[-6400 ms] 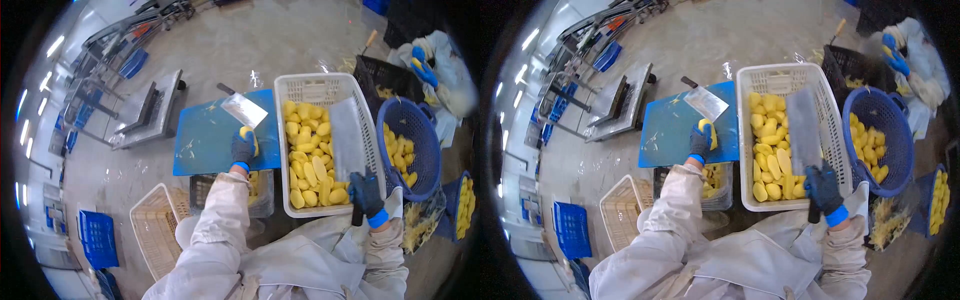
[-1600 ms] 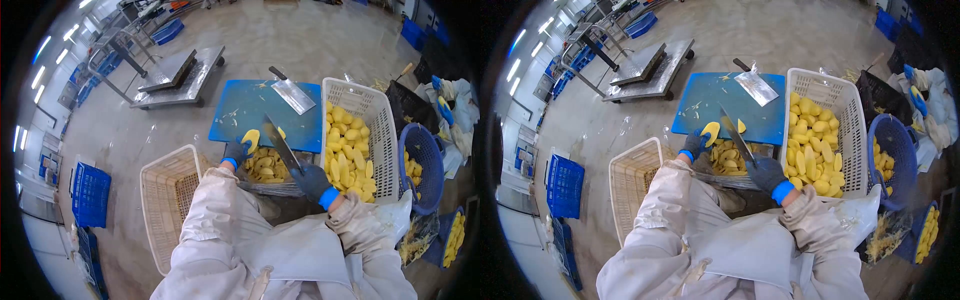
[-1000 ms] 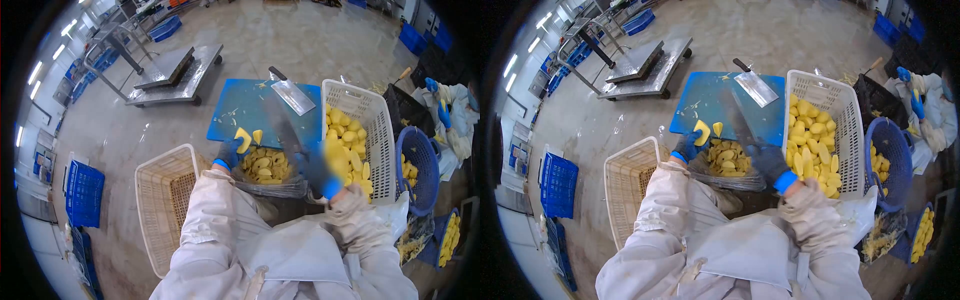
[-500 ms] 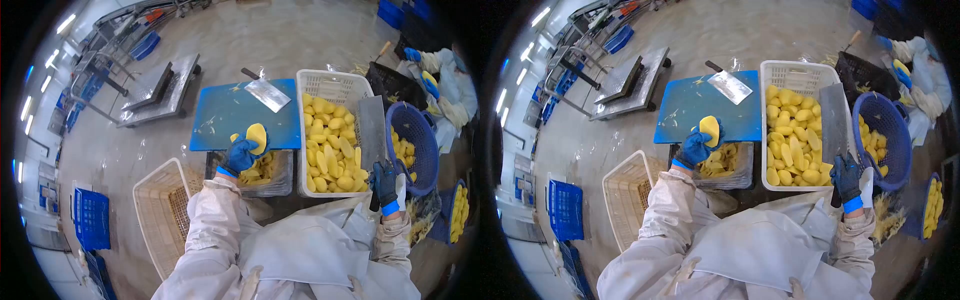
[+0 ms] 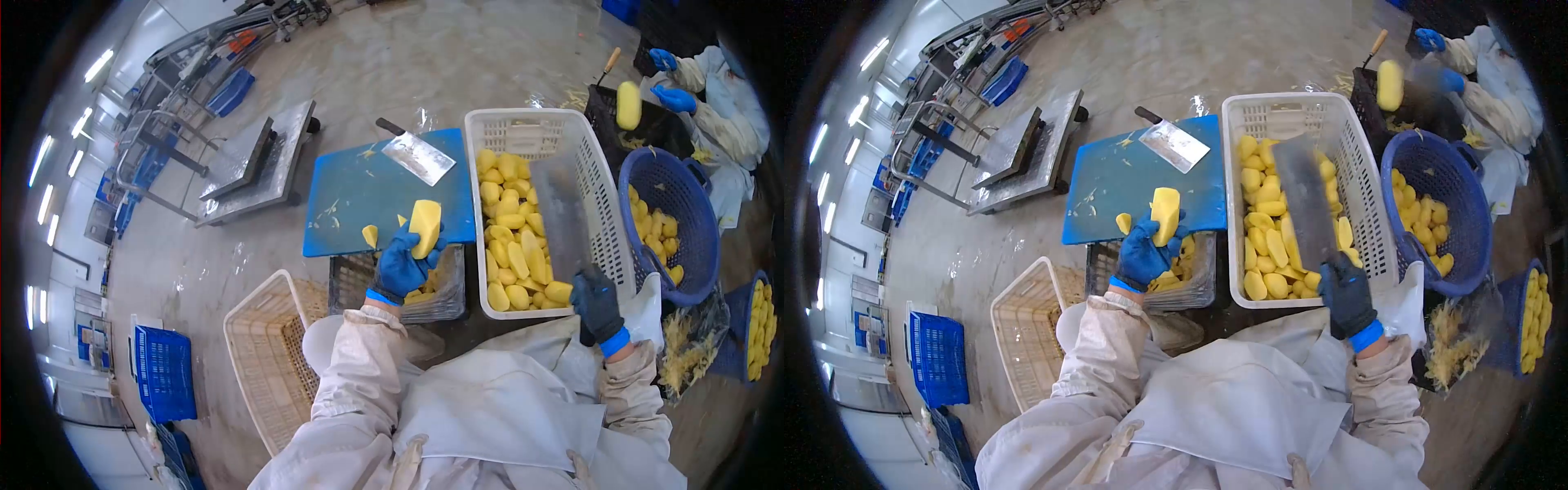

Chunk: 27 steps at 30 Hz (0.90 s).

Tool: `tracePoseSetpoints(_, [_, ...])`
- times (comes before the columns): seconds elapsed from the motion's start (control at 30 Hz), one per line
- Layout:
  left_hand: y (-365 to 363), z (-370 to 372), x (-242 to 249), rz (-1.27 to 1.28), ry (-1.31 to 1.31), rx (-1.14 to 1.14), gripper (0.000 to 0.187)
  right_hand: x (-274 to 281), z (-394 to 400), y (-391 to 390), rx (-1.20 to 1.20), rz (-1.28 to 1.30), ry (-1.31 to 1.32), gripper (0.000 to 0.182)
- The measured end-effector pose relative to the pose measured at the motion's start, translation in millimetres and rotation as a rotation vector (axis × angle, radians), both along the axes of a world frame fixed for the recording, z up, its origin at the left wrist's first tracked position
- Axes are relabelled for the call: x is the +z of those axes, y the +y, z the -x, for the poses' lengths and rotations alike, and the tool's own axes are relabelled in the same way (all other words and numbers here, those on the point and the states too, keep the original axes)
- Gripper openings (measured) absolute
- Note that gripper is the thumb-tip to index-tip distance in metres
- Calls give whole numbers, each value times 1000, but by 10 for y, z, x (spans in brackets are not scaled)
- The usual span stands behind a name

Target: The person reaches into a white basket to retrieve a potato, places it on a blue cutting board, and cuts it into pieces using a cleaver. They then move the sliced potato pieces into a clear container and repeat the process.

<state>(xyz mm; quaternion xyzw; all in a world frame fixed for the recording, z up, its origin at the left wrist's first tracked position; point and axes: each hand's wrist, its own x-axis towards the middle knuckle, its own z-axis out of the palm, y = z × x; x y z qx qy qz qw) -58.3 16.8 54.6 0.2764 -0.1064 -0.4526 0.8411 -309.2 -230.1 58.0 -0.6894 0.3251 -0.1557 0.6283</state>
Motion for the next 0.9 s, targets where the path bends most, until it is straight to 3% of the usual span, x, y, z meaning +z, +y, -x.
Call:
tracePoseSetpoints(0.1, [170,62,-94,-92,150,171,39,32,-166,334,286,449,-56,12])
tracePoseSetpoints(0.17, [315,-74,-615,-99,39,285,38,168,-359,628,393,776,-171,16])
tracePoseSetpoints(0.2, [400,-118,-776,-105,-69,384,37,91,-447,716,446,872,-238,22])
tracePoseSetpoints(0.23, [398,80,-280,-1,186,245,34,188,-536,839,490,928,-287,21])
tracePoseSetpoints(0.3, [532,79,-512,5,164,349,33,281,-689,1066,542,987,-346,21])
tracePoseSetpoints(0.37, [680,111,-614,71,227,421,34,221,-814,1229,643,1172,-210,18])
tracePoseSetpoints(0.5, [822,265,-367,-13,238,551,34,280,-937,1481,689,1126,-200,26])
tracePoseSetpoints(0.57, [969,289,-341,164,252,338,36,236,-1001,1571,702,1129,-150,24])
tracePoseSetpoints(0.6, [984,327,-297,168,251,346,36,241,-1048,1620,710,1132,-155,24])
tracePoseSetpoints(0.67, [929,450,-93,-128,186,492,40,265,-1199,1685,713,1176,-59,18])
tracePoseSetpoints(0.73, [902,617,125,-201,204,472,43,19,-1456,1665,730,1138,-26,19])
tracePoseSetpoints(0.8, [916,614,275,49,109,407,45,-46,-1548,1631,739,1114,-17,21])
tracePoseSetpoints(0.9, [1086,541,262,228,145,311,44,8,-1416,1598,749,1092,2,22])
